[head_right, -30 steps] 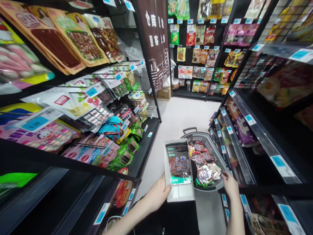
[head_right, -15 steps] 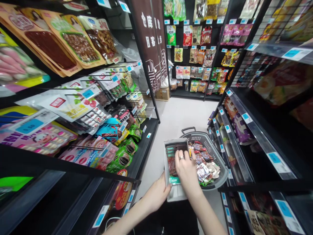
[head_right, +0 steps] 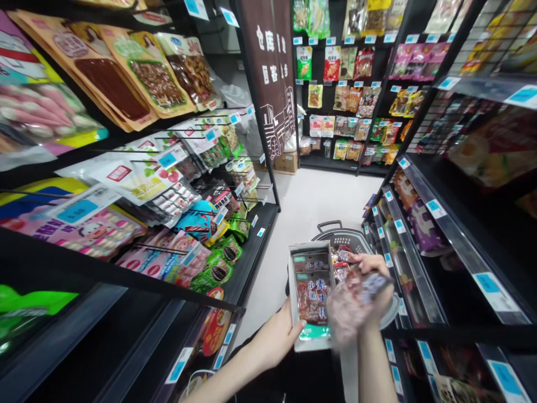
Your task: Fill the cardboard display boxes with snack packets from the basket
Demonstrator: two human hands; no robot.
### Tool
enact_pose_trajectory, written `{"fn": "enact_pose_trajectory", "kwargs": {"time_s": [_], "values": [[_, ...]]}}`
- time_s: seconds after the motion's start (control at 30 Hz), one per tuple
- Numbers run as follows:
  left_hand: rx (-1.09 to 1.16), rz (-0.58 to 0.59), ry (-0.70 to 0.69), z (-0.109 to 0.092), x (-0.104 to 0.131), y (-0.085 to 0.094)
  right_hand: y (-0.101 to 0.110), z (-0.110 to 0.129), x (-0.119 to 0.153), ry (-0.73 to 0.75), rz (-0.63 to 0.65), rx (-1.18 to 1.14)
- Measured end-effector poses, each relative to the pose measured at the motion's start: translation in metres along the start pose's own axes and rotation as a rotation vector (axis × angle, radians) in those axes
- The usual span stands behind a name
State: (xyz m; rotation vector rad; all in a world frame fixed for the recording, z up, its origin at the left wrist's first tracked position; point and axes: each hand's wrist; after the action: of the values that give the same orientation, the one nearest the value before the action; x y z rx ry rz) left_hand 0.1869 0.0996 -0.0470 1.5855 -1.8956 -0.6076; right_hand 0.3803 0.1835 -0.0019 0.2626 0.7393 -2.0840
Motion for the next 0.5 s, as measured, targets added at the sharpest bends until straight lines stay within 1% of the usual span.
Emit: {"fn": "enact_pose_trajectory", "kwargs": {"time_s": [0.03,0.07,0.13,0.2,0.27,0.37,0.43,0.5], "values": [[0.007,0.006,0.0,0.0,0.001,0.001,-0.002,-0.002,-0.005,-0.133,-0.035,-0.143],[0.016,0.01,0.0,0.001,0.001,0.002,-0.004,-0.005,-0.008,-0.225,-0.043,-0.239],[0.032,0.009,0.006,0.001,0.002,0.003,-0.006,-0.011,-0.012,-0.306,-0.018,-0.297],[0.037,0.006,0.013,0.001,0.002,0.004,-0.003,-0.016,-0.013,-0.364,-0.009,-0.32],[0.036,0.004,0.013,0.001,0.002,0.005,0.005,-0.017,-0.014,-0.376,-0.018,-0.302],[0.021,0.011,0.022,0.001,0.001,0.004,0.023,-0.013,-0.017,-0.353,-0.008,-0.195],[0.015,0.012,0.02,0.001,0.0,0.003,0.035,-0.011,-0.02,-0.322,0.03,-0.07],[0.019,0.005,0.01,0.003,-0.001,0.001,0.047,-0.014,-0.024,-0.262,0.074,0.104]]}}
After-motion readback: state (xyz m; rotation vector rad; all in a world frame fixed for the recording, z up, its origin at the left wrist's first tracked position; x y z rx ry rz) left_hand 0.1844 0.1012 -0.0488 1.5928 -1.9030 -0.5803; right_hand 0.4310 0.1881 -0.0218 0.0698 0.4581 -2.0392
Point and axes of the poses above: each hand's wrist, its own x-axis away from the middle knuckle, its own y-axis out of the back of the hand, z = x × y, and after that the axes turned 13 degrees about -z, right-handed
